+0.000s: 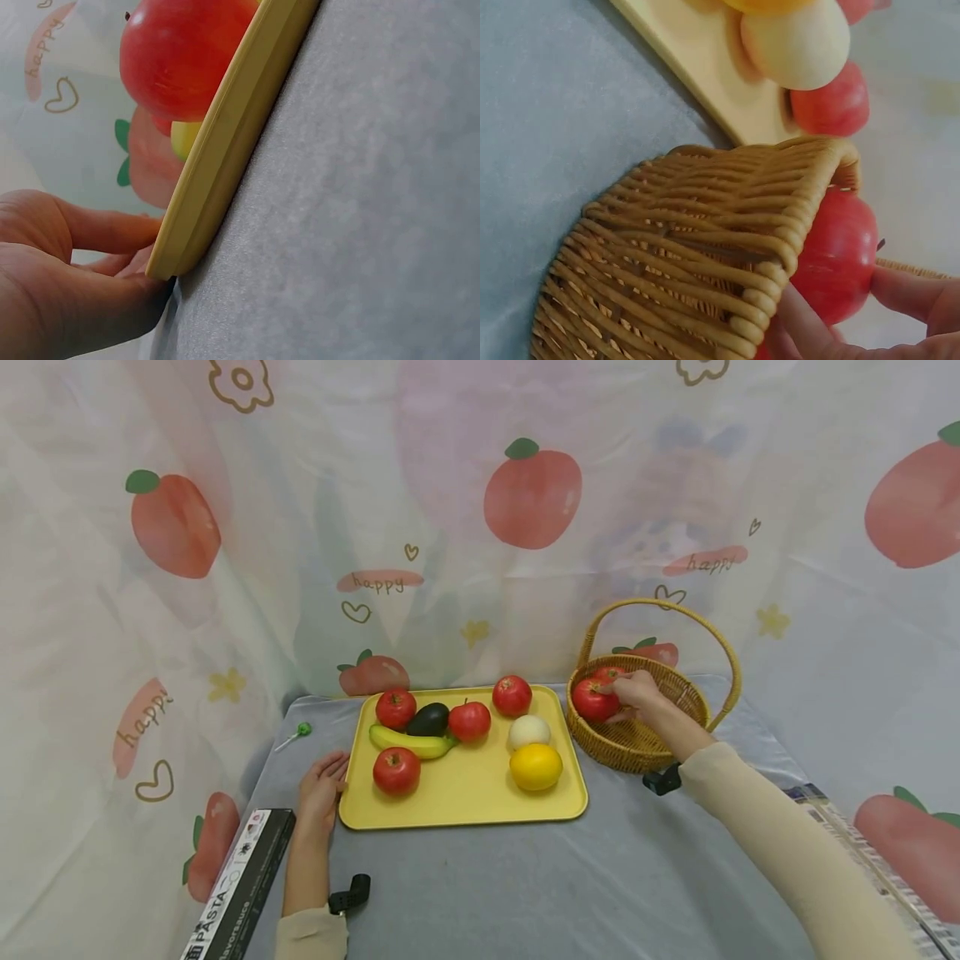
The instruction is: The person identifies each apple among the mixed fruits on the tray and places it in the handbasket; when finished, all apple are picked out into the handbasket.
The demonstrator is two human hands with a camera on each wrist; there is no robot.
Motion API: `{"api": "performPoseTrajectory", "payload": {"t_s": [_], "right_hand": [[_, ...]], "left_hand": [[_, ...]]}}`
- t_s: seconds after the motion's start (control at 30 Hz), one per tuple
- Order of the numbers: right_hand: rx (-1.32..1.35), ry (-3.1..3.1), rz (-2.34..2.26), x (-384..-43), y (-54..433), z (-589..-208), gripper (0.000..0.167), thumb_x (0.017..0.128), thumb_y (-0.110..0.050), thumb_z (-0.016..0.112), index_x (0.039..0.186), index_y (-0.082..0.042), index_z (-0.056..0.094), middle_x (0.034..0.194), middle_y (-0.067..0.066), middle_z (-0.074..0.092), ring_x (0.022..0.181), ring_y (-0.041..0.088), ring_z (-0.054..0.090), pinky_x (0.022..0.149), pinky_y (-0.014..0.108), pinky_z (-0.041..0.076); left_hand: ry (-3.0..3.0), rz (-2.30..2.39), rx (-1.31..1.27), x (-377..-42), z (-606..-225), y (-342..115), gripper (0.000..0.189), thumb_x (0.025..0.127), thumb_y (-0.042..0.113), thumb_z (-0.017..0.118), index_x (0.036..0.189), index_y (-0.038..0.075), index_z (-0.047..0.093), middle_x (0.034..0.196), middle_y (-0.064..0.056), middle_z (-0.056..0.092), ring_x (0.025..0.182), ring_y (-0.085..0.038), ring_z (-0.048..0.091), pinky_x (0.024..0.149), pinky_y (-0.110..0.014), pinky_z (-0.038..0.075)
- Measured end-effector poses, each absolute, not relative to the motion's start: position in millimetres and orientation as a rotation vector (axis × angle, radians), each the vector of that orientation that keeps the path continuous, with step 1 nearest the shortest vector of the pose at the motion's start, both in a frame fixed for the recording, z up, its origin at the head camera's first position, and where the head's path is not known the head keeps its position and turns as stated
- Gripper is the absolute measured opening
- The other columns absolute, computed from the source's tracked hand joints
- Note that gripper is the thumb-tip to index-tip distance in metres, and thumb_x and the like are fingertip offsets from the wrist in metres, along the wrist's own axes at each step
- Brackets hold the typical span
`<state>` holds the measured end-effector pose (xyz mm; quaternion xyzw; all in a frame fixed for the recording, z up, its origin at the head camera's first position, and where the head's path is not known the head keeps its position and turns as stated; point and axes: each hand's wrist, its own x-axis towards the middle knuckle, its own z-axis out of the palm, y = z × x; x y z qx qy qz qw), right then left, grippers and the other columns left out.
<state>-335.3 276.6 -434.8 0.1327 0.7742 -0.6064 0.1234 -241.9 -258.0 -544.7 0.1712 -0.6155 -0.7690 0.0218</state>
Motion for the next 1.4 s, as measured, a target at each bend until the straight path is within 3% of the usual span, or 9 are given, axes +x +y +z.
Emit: {"api": "performPoseTrajectory", "payload": {"t_s": [0.23,0.4,0.5,0.73,0.87,1.0,1.1,1.23,1.4], "right_hand": [[0.444,2.286,-1.816,-341,274,-444,0.036,0.102,-0.007,0.061,0.129,0.013,0.049,0.139,0.024,0.039,0.115,0.038,0.055,0.093,0.057,0.057],[0.431,2.397,-1.699,-343,272,-449,0.057,0.104,-0.013,0.059,0.149,0.014,0.039,0.149,0.03,0.039,0.126,0.045,0.055,0.091,0.054,0.059],[0.413,2.449,-1.63,-341,274,-449,0.053,0.104,-0.015,0.058,0.146,0.014,0.043,0.148,0.031,0.041,0.12,0.044,0.059,0.094,0.055,0.058],[0.394,2.381,-1.666,-338,282,-442,0.009,0.103,-0.008,0.06,0.098,-0.001,0.058,0.097,0.01,0.048,0.084,0.025,0.06,0.096,0.056,0.057],[0.365,2.383,-1.634,-336,287,-439,0.023,0.102,0.0,0.057,0.08,-0.006,0.053,0.074,0.004,0.042,0.067,0.022,0.058,0.094,0.055,0.058],[0.371,2.378,-1.614,-333,290,-438,0.016,0.102,0.001,0.054,0.107,0.014,0.062,0.11,0.038,0.058,0.111,0.046,0.065,0.098,0.053,0.057],[0.362,2.349,-1.622,-331,290,-437,0.049,0.103,0.0,0.051,0.147,0.018,0.041,0.156,0.043,0.029,0.142,0.052,0.04,0.105,0.052,0.052],[0.338,2.366,-1.615,-331,288,-437,0.06,0.103,-0.001,0.051,0.156,0.016,0.028,0.156,0.041,0.03,0.14,0.051,0.044,0.102,0.048,0.055],[0.32,2.448,-1.59,-330,285,-432,0.06,0.102,-0.003,0.053,0.155,0.014,0.031,0.132,0.032,0.046,0.111,0.041,0.058,0.09,0.042,0.063]], "left_hand": [[-1.922,-2.373,0.543,-241,-546,-258,0.073,0.091,-0.026,0.036,0.16,-0.005,0.029,0.163,-0.026,0.035,0.152,-0.034,0.035,0.125,-0.042,0.031],[-1.92,-2.366,0.544,-242,-546,-259,0.072,0.091,-0.026,0.036,0.16,-0.006,0.03,0.163,-0.027,0.035,0.152,-0.034,0.035,0.125,-0.042,0.031],[-1.932,-2.353,0.553,-243,-545,-257,0.072,0.091,-0.026,0.037,0.159,-0.006,0.031,0.162,-0.027,0.036,0.152,-0.034,0.036,0.124,-0.042,0.032],[-1.927,-2.348,0.567,-244,-544,-258,0.071,0.09,-0.026,0.036,0.158,-0.006,0.033,0.162,-0.027,0.037,0.151,-0.034,0.037,0.124,-0.041,0.033],[-1.924,-2.345,0.571,-244,-545,-258,0.071,0.089,-0.026,0.036,0.157,-0.006,0.034,0.161,-0.027,0.038,0.151,-0.034,0.038,0.124,-0.041,0.033],[-1.945,-2.331,0.583,-243,-544,-256,0.07,0.089,-0.026,0.037,0.157,-0.006,0.036,0.161,-0.027,0.039,0.151,-0.034,0.038,0.123,-0.042,0.034],[-1.942,-2.324,0.586,-243,-545,-255,0.07,0.089,-0.026,0.037,0.157,-0.006,0.036,0.161,-0.028,0.038,0.151,-0.035,0.038,0.124,-0.042,0.033],[-1.937,-2.317,0.57,-244,-545,-256,0.07,0.089,-0.026,0.037,0.157,-0.007,0.036,0.16,-0.028,0.039,0.151,-0.035,0.038,0.124,-0.042,0.033],[-1.936,-2.322,0.549,-244,-545,-256,0.07,0.088,-0.026,0.037,0.156,-0.008,0.036,0.16,-0.029,0.039,0.15,-0.035,0.038,0.123,-0.042,0.033]]}}
